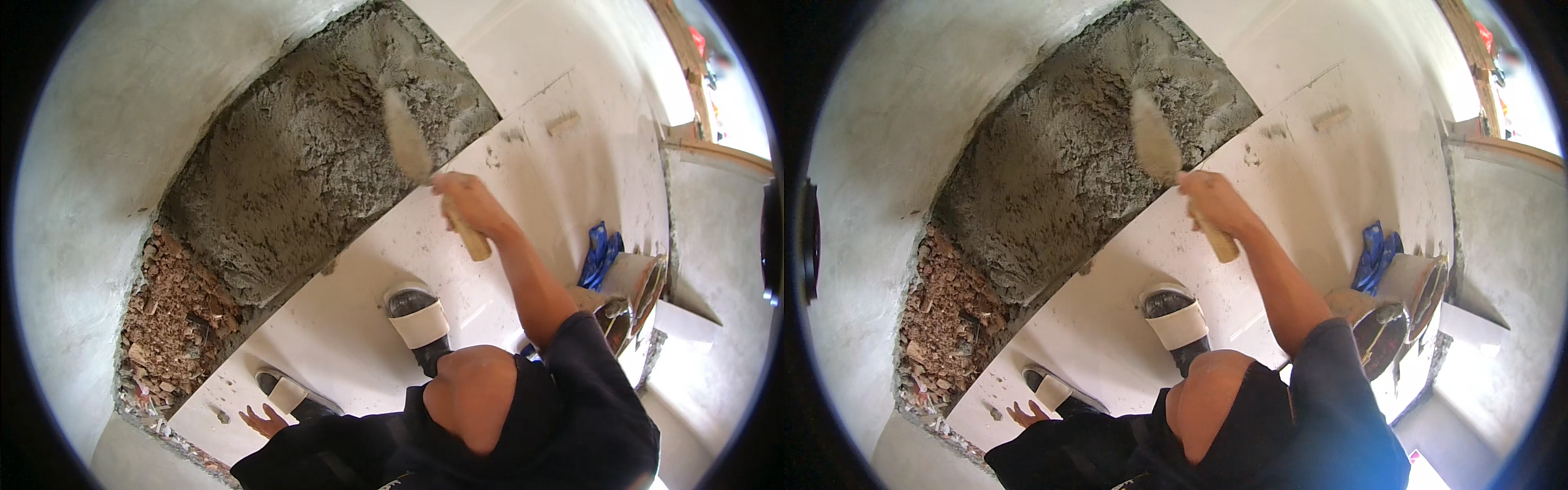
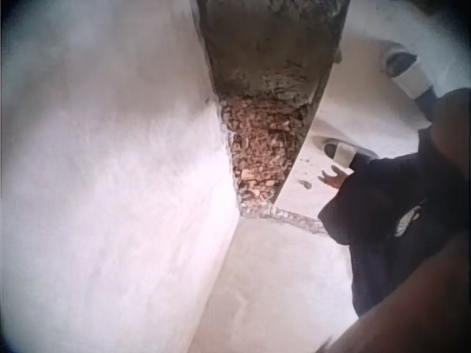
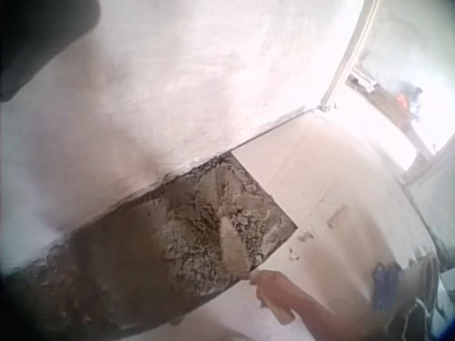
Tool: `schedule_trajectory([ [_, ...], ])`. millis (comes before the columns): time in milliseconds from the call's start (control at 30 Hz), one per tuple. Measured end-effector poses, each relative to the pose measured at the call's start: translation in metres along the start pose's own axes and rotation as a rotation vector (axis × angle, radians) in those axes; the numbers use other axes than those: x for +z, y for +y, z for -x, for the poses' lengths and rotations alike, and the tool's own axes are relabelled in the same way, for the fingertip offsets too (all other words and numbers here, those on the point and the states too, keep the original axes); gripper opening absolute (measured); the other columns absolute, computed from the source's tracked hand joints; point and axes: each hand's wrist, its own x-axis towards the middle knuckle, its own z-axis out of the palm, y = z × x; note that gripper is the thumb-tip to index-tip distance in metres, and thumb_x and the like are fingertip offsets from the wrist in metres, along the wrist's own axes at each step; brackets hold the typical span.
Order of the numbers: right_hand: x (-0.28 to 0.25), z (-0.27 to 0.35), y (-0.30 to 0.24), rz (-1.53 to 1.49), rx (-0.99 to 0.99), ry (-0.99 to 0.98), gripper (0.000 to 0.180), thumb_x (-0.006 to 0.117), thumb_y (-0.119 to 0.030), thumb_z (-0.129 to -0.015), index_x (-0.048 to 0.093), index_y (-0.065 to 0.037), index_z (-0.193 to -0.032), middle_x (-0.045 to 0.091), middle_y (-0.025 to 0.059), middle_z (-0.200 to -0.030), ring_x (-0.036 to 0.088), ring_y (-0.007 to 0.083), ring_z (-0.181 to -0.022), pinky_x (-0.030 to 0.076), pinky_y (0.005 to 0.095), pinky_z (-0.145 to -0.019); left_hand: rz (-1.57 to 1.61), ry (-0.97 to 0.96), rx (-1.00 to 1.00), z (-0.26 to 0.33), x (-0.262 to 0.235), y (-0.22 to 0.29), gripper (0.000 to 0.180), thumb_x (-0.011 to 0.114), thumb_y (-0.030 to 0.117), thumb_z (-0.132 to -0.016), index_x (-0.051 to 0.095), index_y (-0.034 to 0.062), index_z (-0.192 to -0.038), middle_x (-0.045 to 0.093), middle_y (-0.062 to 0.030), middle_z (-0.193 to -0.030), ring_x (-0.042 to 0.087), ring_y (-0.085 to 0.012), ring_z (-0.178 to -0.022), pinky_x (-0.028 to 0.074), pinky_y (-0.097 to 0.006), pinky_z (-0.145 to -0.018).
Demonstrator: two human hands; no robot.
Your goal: The person scoops wet cement from a bucket and spreads it into a rectangular recess in the floor using a trowel. They repeatedly smooth and level the surface, occasionally using their hand to adjust the material.
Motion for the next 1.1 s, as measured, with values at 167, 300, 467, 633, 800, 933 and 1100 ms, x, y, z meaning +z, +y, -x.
schedule_trajectory([
  [167,-0.052,-0.007,-0.010,-0.118,0.097,0.285,0.042,0.047,-0.036,-0.093,0.059,0.004,-0.097,0.056,0.0088,-0.065,0.056,0.0174,-0.052,0.051,0.0329,-0.046,-0.008,-0.047,-0.042,0.007,0.005,-0.005,0.061,0.051,0.048,-0.094,0.046,0.0021,-0.133,0.027,-0.0249,-0.148,0.031,-0.0410,-0.135,0.033,-0.053,-0.106],
  [300,-0.008,-0.021,0.009,-0.021,0.070,0.082,0.040,0.049,-0.034,-0.093,0.059,0.002,-0.107,0.058,0.0102,-0.075,0.055,0.0148,-0.054,0.052,0.0301,-0.045,-0.018,-0.064,-0.056,0.008,0.008,-0.008,0.060,0.052,0.046,-0.094,0.045,0.0019,-0.133,0.027,-0.0243,-0.148,0.032,-0.0407,-0.134,0.035,-0.052,-0.105],
  [467,0.083,-0.015,0.029,0.447,-0.105,0.059,0.041,0.042,-0.033,-0.096,0.056,0.005,-0.103,0.062,0.0255,-0.079,0.064,0.0353,-0.069,0.054,0.0442,-0.062,0.014,-0.083,-0.012,0.002,0.009,-0.011,0.059,0.053,0.043,-0.094,0.045,-0.0001,-0.133,0.027,-0.0239,-0.148,0.033,-0.0408,-0.133,0.036,-0.051,-0.104],
  [633,0.079,0.002,0.021,0.837,-0.485,-0.243,0.030,0.050,-0.022,-0.092,0.057,0.001,-0.110,0.062,0.0244,-0.100,0.063,0.0437,-0.078,0.053,0.0497,-0.076,0.071,-0.074,-0.007,0.008,0.003,0.003,0.054,0.056,0.037,-0.093,0.049,-0.0023,-0.129,0.030,-0.0269,-0.146,0.034,-0.0430,-0.132,0.036,-0.051,-0.105],
  [800,0.052,-0.032,0.025,0.634,-0.124,-0.037,0.036,0.050,-0.005,-0.086,0.054,0.000,-0.121,0.062,0.0187,-0.097,0.063,0.0317,-0.077,0.054,0.0426,-0.070,0.049,0.028,0.484,-0.043,-0.037,0.058,0.046,0.070,0.028,-0.082,0.060,0.0041,-0.120,0.042,-0.0297,-0.137,0.038,-0.0464,-0.128,0.032,-0.054,-0.105],
  [933,0.059,-0.045,0.036,0.556,-0.115,0.010,0.047,0.057,-0.041,-0.092,0.059,-0.001,-0.116,0.062,0.0202,-0.105,0.065,0.0312,-0.085,0.052,0.0392,-0.072,-0.149,-0.040,0.829,-0.130,-0.086,0.159,0.036,0.068,0.039,-0.082,0.067,0.0117,-0.105,0.042,-0.0103,-0.141,0.032,-0.0311,-0.136,0.019,-0.056,-0.112],
  [1100,0.116,-0.001,-0.009,0.785,-0.633,0.190,0.043,0.061,-0.032,-0.092,0.058,-0.007,-0.127,0.053,0.0168,-0.130,0.051,0.0293,-0.120,0.039,0.0411,-0.101,-0.120,-0.099,1.130,-0.141,-0.138,0.280,0.036,0.069,0.047,-0.079,0.068,0.0167,-0.099,0.044,-0.0055,-0.140,0.028,-0.0328,-0.138,0.016,-0.063,-0.111],
])
